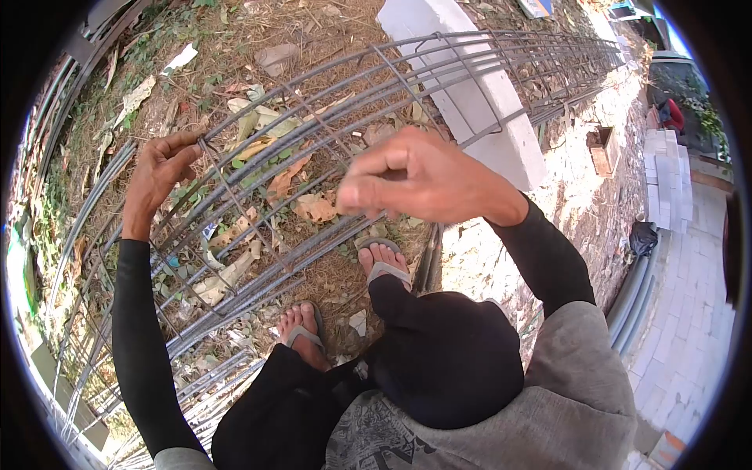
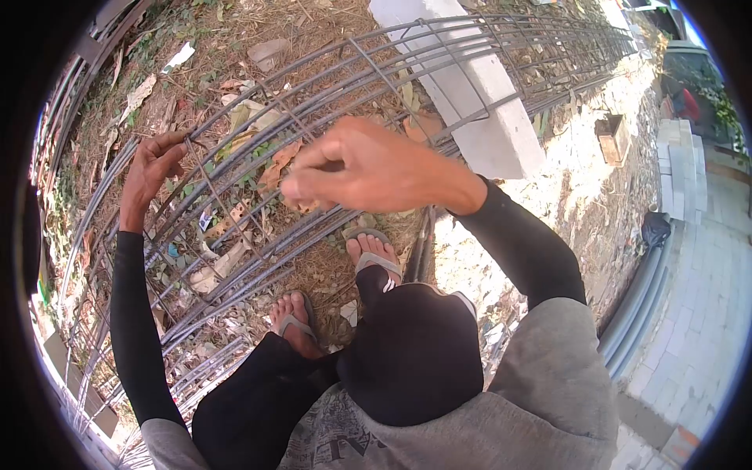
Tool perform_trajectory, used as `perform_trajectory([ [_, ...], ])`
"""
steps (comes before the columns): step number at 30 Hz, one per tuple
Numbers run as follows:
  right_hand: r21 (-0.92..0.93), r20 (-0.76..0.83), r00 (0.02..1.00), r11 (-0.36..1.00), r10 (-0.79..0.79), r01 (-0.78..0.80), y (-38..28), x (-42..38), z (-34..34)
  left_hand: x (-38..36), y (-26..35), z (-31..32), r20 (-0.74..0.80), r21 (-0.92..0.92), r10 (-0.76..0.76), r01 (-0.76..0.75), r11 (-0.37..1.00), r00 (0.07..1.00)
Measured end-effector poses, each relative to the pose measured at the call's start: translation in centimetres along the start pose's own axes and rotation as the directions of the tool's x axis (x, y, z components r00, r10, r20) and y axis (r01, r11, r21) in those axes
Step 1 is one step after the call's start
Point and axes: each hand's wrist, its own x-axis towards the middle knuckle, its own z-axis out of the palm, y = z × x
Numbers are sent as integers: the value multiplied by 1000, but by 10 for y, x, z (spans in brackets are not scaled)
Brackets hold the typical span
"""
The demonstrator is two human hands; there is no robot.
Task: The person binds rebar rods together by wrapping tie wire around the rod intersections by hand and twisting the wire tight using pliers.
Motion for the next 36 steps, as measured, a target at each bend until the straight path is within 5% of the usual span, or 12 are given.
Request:
perform_trajectory([
  [2, -120, 131, 896, 904, 424, -410, 63, -49, 7, -2, 3, 1, -29, -43, -31, 29, 999, 999],
  [5, -457, -209, 740, 605, 640, -652, 222, -125, 60, -2, 10, 2, -7, -56, -55, 55, 997, 998],
  [9, -55, -529, 447, 497, 721, -866, 293, -163, 152, -1, 7, -1, 33, -88, -59, 61, 994, 998],
  [12, 236, -583, 293, 504, 757, -831, 305, -160, 170, -5, 18, 0, 32, -24, -25, 25, 999, 999],
  [15, 502, -468, 403, 611, 787, -612, 339, -177, 170, -7, 14, 1, -13, -15, -14, 14, 1000, 1000],
  [18, 654, -289, 348, 450, 892, -608, 317, -200, 136, -9, 15, -1, 5, 22, 5, -5, 1000, 1000],
  [24, 554, -109, 565, 522, 818, -649, 184, -251, 48, -1, 9, -5, 40, 3, 77, -78, 997, 996],
  [29, -116, -241, 657, 650, 715, -751, -36, -158, -9, 1, 3, 0, -6, 25, 128, -128, 991, 992],
  [30, -371, -266, 775, 681, 573, -631, -55, -134, -13, 4, -1, 2, -26, 33, 152, -151, 988, 988],
  [32, -827, -288, 930, 430, 228, -362, -93, -88, -22, 3, -4, 7, -56, 60, 189, -186, 981, 980],
  [34, -954, -278, 950, 77, 144, -291, -132, -25, -11, 2, -1, 6, -82, 75, 178, -172, 982, 981],
  [36, -988, -134, 991, -75, -11, -134, -144, 26, -12, -3, 6, 4, -86, 74, 102, -96, 993, 991],
])
